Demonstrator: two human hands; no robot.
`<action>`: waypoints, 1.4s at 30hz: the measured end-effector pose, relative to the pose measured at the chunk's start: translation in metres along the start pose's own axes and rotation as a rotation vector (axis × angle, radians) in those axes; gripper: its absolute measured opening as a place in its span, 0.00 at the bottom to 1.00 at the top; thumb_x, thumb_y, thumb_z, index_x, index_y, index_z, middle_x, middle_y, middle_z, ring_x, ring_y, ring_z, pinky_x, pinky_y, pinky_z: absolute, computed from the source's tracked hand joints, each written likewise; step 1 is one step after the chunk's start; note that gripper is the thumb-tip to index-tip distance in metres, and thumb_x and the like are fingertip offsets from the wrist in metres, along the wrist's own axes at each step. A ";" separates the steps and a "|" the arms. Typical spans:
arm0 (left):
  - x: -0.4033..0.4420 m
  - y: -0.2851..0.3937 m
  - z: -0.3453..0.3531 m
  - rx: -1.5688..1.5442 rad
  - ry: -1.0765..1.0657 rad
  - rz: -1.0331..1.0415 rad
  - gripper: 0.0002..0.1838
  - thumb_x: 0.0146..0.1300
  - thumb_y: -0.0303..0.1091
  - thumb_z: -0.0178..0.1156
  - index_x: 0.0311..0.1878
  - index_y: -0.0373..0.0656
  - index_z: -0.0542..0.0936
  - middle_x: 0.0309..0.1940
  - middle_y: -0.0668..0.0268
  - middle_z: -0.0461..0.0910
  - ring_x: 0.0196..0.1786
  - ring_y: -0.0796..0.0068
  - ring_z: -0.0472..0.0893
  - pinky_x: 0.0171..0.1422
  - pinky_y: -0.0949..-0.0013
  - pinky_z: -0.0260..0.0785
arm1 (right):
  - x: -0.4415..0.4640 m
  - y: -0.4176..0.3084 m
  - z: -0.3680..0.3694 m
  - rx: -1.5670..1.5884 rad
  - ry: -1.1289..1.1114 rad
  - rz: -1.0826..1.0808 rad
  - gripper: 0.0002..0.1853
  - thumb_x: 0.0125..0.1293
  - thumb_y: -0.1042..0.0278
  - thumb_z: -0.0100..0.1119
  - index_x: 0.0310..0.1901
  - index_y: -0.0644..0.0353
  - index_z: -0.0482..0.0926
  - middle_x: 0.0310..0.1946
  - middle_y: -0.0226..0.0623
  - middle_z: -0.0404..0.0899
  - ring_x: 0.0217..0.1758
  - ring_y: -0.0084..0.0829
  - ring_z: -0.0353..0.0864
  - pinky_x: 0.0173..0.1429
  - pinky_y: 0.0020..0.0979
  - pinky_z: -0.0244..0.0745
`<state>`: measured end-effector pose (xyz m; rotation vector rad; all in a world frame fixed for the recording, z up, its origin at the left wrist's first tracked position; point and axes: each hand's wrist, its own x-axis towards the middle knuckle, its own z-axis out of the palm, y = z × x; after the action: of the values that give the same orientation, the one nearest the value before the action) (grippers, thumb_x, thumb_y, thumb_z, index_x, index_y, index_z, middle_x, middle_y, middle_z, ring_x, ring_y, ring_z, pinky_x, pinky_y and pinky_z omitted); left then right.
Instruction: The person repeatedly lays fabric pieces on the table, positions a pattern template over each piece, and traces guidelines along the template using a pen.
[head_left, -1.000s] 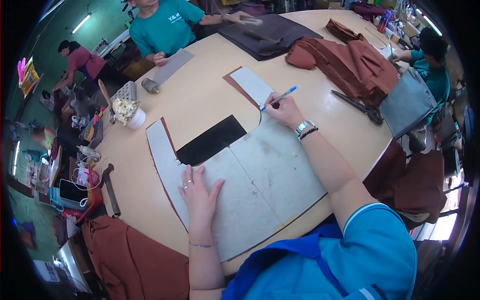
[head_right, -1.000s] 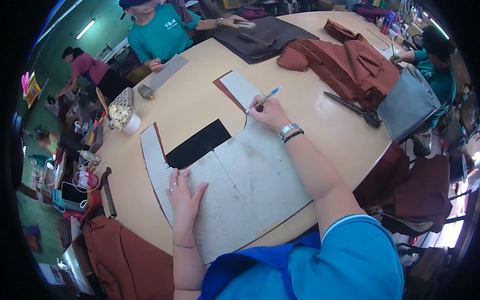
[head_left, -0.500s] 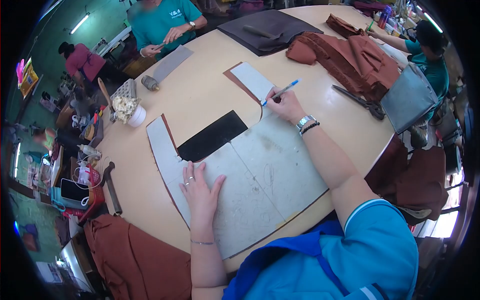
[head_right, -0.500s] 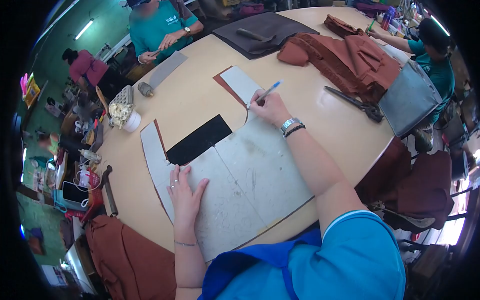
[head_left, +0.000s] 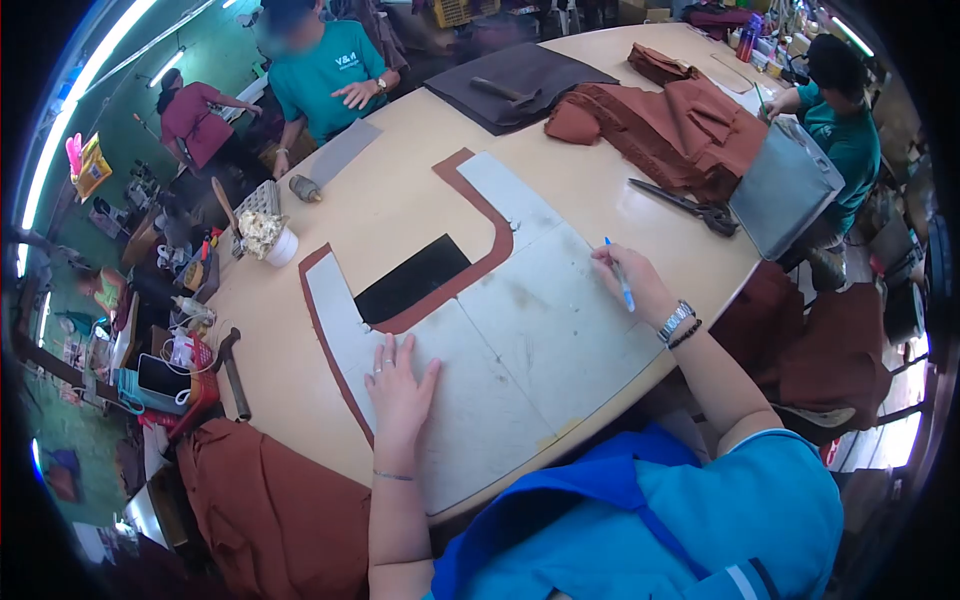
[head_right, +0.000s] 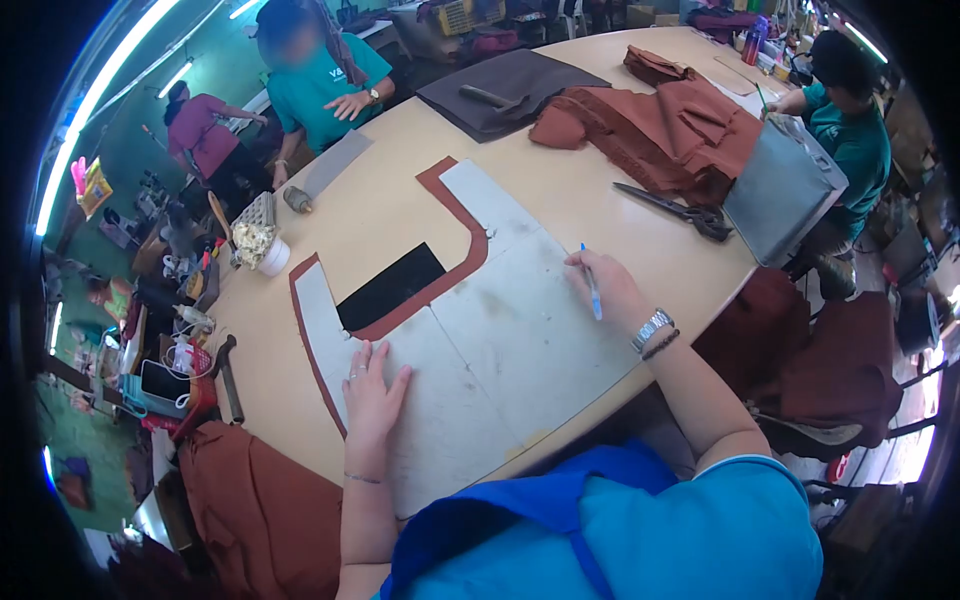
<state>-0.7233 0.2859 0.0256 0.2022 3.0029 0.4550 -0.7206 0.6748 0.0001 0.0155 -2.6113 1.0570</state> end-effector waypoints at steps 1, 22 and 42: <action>-0.002 -0.008 0.006 -0.010 -0.019 0.033 0.38 0.66 0.55 0.58 0.73 0.46 0.63 0.76 0.53 0.54 0.79 0.52 0.52 0.75 0.33 0.44 | -0.008 -0.008 -0.007 -0.029 -0.012 0.021 0.14 0.67 0.62 0.62 0.48 0.62 0.78 0.38 0.43 0.83 0.42 0.36 0.83 0.49 0.34 0.76; -0.018 -0.066 0.034 -0.061 0.244 -0.525 0.42 0.72 0.64 0.39 0.78 0.43 0.48 0.79 0.55 0.46 0.81 0.57 0.43 0.78 0.37 0.35 | 0.009 -0.001 -0.083 0.609 0.180 0.209 0.21 0.66 0.62 0.65 0.56 0.66 0.75 0.48 0.37 0.81 0.47 0.24 0.79 0.51 0.31 0.76; -0.079 -0.155 -0.105 -1.020 1.004 -0.416 0.27 0.74 0.40 0.53 0.67 0.30 0.65 0.63 0.54 0.72 0.64 0.64 0.72 0.71 0.63 0.61 | 0.038 -0.018 0.050 -0.115 -0.077 -0.215 0.23 0.66 0.63 0.64 0.59 0.64 0.76 0.54 0.54 0.79 0.59 0.49 0.77 0.64 0.42 0.71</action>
<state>-0.6758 0.0977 0.0843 -0.9456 2.8544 2.4328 -0.7695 0.6315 -0.0101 0.3082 -2.6614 0.8472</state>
